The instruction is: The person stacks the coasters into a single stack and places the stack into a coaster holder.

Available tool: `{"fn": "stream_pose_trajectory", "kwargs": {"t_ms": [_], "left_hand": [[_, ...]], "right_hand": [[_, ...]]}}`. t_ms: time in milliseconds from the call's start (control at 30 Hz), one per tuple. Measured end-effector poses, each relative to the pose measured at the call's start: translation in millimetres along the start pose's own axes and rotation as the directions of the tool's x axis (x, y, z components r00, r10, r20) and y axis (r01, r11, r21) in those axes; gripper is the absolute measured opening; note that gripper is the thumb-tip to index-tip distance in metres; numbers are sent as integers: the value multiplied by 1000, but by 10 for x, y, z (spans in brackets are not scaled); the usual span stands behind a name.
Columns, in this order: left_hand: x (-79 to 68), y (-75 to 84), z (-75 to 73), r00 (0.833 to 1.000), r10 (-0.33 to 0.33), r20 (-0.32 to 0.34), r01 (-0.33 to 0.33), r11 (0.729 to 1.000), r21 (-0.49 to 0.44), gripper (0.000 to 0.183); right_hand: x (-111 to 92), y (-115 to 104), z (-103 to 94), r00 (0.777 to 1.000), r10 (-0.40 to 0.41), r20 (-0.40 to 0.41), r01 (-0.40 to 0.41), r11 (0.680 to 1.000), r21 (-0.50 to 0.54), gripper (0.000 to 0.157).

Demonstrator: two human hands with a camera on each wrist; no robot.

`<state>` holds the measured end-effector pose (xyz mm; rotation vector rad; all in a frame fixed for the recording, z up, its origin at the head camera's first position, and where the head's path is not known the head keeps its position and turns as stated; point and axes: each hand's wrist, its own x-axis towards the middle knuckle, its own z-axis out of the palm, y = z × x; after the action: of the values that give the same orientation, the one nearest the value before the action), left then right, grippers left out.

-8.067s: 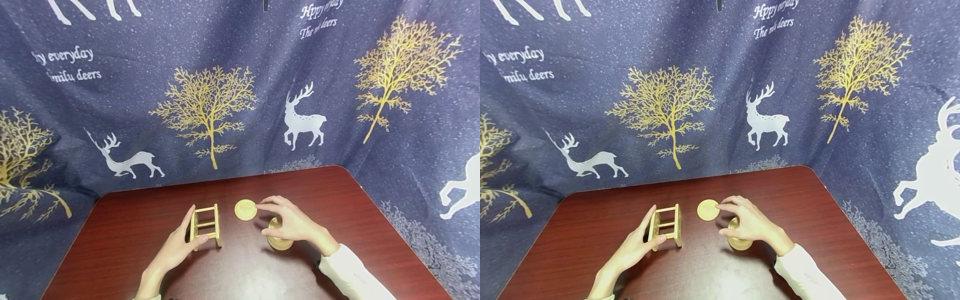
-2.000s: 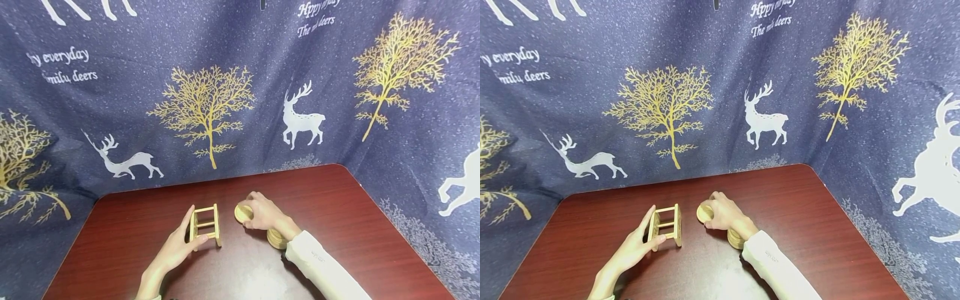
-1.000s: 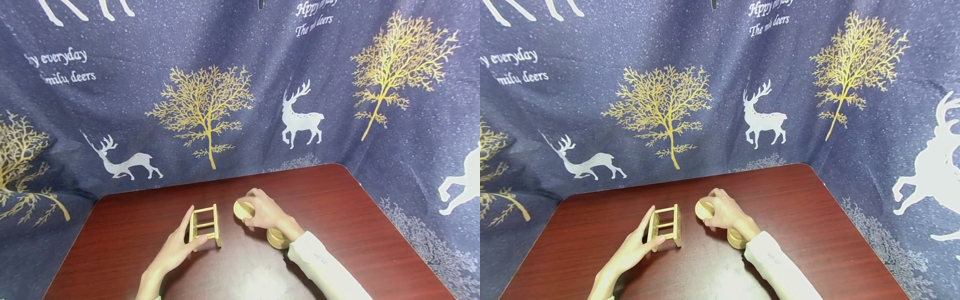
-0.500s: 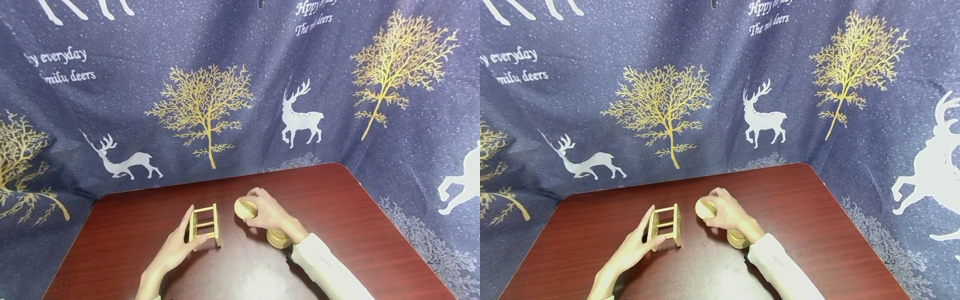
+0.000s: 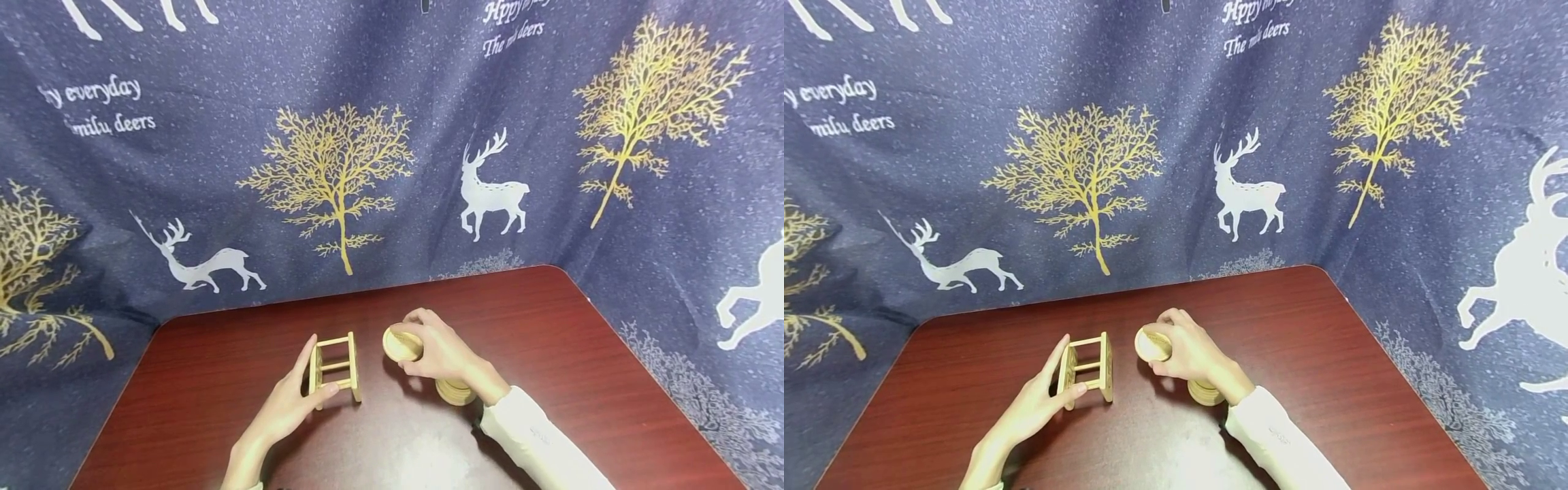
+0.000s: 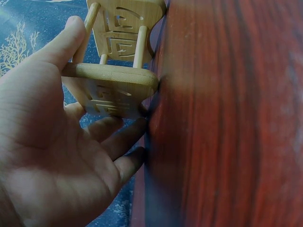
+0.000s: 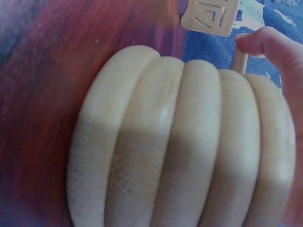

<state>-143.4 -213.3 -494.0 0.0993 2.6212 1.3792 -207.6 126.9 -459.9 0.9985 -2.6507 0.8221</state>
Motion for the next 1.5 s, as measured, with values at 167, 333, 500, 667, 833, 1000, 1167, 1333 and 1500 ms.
{"fn": "stream_pose_trajectory", "kwargs": {"t_ms": [167, 333, 500, 667, 833, 1000, 1167, 1333, 1500], "left_hand": [[11, -22, 6, 1000, -9, 5, 9, 1000, 5, 109], [7, -18, 7, 1000, 1, -5, -1, 1000, 7, 108], [1, -10, 3, 1000, 5, -5, -5, 1000, 0, 108], [-1, -13, 1, 1000, 3, -4, -3, 1000, 4, 108], [1, -12, -2, 1000, -3, 3, 3, 1000, 4, 108], [0, 9, -11, 1000, -2, 4, 2, 1000, -1, 108], [-13, 29, -17, 1000, 11, 6, -11, 1000, -6, 108], [-10, 12, -14, 1000, 28, -13, -28, 999, 23, 108], [-6, 3, -11, 1000, 24, -14, -24, 999, 22, 108]], "right_hand": [[-19, 2, -4, 1000, -21, -19, 21, 1000, -4, 60], [-51, -20, -29, 998, -38, -42, 38, 999, -11, 61], [-80, -47, -50, 998, -45, -47, 44, 999, -18, 60], [-120, -75, -79, 996, -65, -59, 63, 998, -31, 60], [-157, -83, -106, 995, -70, -67, 69, 997, -24, 60], [-210, -71, -109, 994, -73, -80, 71, 997, -27, 60], [-263, -53, -114, 991, -86, -100, 82, 996, -45, 60], [-299, -57, -136, 993, -81, -87, 76, 996, -55, 59], [-331, -75, -157, 996, -59, -59, 56, 997, -55, 61]]}}
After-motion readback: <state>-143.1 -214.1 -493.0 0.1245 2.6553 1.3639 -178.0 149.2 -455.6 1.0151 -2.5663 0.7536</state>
